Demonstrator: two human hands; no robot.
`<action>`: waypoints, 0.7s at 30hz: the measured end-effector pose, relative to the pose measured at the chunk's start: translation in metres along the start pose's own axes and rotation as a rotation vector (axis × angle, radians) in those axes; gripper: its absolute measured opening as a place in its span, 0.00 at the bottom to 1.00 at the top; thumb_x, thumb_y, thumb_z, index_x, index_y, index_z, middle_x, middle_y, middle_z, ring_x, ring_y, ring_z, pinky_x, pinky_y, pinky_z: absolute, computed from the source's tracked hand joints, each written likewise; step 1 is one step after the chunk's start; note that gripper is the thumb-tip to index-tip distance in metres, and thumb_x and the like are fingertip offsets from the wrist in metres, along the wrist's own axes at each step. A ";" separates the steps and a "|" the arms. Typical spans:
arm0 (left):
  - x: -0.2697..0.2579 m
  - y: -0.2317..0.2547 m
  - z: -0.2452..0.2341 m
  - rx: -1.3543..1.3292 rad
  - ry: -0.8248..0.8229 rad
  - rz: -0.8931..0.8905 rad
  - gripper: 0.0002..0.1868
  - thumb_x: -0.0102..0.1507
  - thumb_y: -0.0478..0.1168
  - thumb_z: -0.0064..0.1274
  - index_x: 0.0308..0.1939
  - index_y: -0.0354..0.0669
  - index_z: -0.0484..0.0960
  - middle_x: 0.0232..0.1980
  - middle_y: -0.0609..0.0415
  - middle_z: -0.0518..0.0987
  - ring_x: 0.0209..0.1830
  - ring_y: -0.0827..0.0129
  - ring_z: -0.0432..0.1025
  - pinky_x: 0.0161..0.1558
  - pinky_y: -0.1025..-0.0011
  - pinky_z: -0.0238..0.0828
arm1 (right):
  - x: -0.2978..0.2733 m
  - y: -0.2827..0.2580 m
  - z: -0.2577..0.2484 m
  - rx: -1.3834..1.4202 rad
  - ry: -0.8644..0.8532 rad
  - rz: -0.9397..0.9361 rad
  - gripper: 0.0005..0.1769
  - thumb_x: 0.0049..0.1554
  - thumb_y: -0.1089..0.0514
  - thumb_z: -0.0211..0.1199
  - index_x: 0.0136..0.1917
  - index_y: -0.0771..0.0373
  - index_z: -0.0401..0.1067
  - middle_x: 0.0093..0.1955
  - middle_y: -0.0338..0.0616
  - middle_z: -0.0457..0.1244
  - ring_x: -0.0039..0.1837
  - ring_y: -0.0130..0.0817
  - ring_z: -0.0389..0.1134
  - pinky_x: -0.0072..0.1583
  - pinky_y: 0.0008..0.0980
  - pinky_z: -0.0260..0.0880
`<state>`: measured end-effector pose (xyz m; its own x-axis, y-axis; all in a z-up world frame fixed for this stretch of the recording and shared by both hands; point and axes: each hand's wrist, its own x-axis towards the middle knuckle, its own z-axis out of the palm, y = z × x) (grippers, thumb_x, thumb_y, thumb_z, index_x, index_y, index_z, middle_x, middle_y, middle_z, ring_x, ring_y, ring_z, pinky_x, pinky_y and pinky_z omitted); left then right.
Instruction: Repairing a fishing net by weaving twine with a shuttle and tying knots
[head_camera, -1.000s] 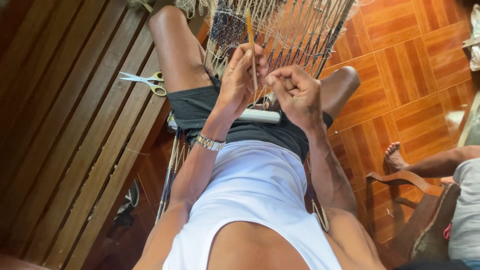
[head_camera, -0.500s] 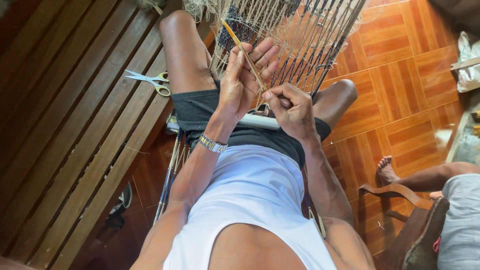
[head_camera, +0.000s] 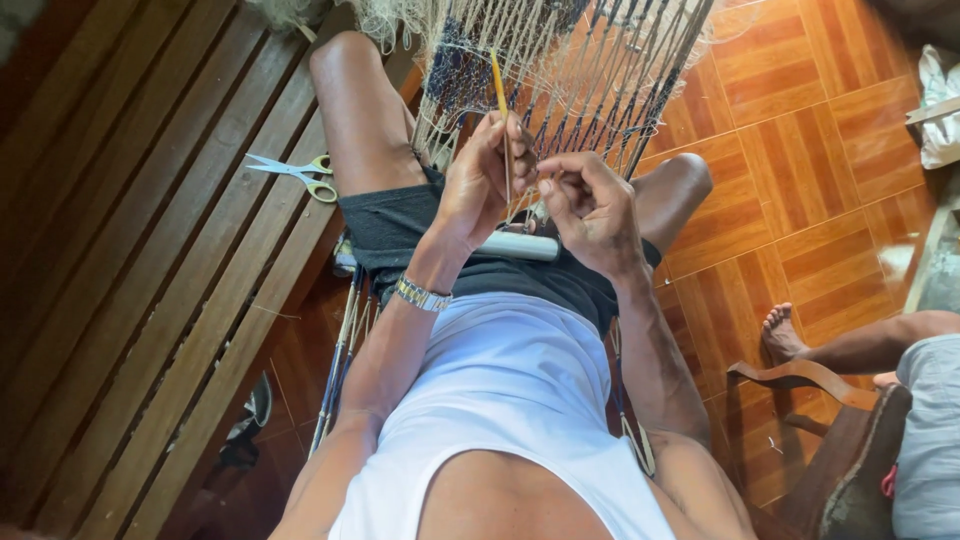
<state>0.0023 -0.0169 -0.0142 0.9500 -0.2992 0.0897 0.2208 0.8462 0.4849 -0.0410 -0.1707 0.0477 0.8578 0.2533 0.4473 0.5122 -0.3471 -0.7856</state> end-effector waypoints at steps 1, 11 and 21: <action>0.000 -0.003 0.002 0.003 -0.004 -0.005 0.10 0.73 0.49 0.40 0.45 0.50 0.70 0.34 0.63 0.69 0.34 0.77 0.68 0.35 0.77 0.73 | 0.000 0.005 0.002 -0.001 0.006 0.001 0.07 0.63 0.67 0.64 0.55 0.67 0.77 0.28 0.40 0.51 0.32 0.24 0.56 0.34 0.27 0.61; -0.013 -0.008 0.015 0.771 -0.041 0.471 0.14 0.75 0.37 0.47 0.64 0.46 0.80 0.45 0.56 0.65 0.47 0.80 0.64 0.46 0.80 0.68 | 0.003 0.013 0.017 0.133 0.091 0.025 0.04 0.64 0.65 0.66 0.53 0.68 0.75 0.34 0.47 0.64 0.37 0.26 0.68 0.38 0.27 0.71; -0.015 -0.005 0.030 0.892 0.087 0.554 0.16 0.78 0.44 0.40 0.66 0.54 0.80 0.46 0.54 0.65 0.45 0.74 0.57 0.51 0.68 0.59 | -0.003 0.036 0.027 0.075 0.167 0.108 0.05 0.65 0.61 0.67 0.54 0.62 0.79 0.50 0.46 0.63 0.42 0.25 0.68 0.42 0.22 0.72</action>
<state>-0.0196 -0.0300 0.0079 0.8886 0.0924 0.4493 -0.4584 0.2131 0.8628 -0.0259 -0.1597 0.0066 0.9060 0.0629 0.4186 0.4176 -0.2945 -0.8596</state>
